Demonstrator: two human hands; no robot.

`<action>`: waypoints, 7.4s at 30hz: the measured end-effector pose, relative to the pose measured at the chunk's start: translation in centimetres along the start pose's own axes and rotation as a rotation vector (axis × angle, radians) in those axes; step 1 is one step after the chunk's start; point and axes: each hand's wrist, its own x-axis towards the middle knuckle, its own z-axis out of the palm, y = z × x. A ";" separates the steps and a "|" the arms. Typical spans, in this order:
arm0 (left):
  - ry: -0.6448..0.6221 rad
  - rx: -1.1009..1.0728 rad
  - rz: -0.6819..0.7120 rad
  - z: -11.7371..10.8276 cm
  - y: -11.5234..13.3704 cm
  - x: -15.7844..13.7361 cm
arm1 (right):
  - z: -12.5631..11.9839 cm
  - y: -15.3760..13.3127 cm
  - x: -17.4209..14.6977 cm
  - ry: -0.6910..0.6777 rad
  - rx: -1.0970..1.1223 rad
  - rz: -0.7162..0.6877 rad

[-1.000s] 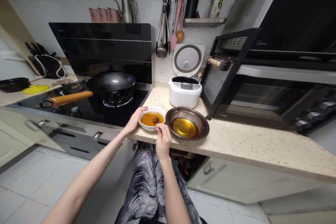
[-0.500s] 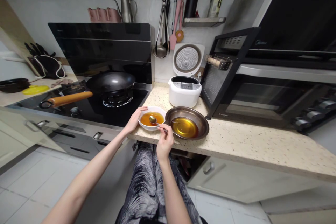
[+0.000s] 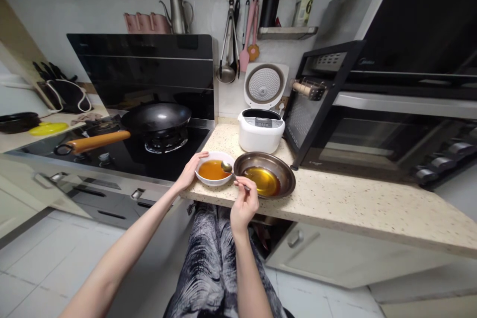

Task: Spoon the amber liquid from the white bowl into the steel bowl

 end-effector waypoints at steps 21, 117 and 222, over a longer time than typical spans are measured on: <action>0.001 -0.010 0.004 -0.1 0.1 -0.1 | -2.8 1.3 2.2 0.009 -0.229 -0.270; -0.002 0.000 0.007 -0.1 0.6 -0.2 | -3.2 1.5 2.5 -0.038 -0.324 -0.373; -0.014 -0.017 -0.058 -0.2 0.6 -0.2 | -3.1 1.0 2.6 0.100 -0.174 -0.174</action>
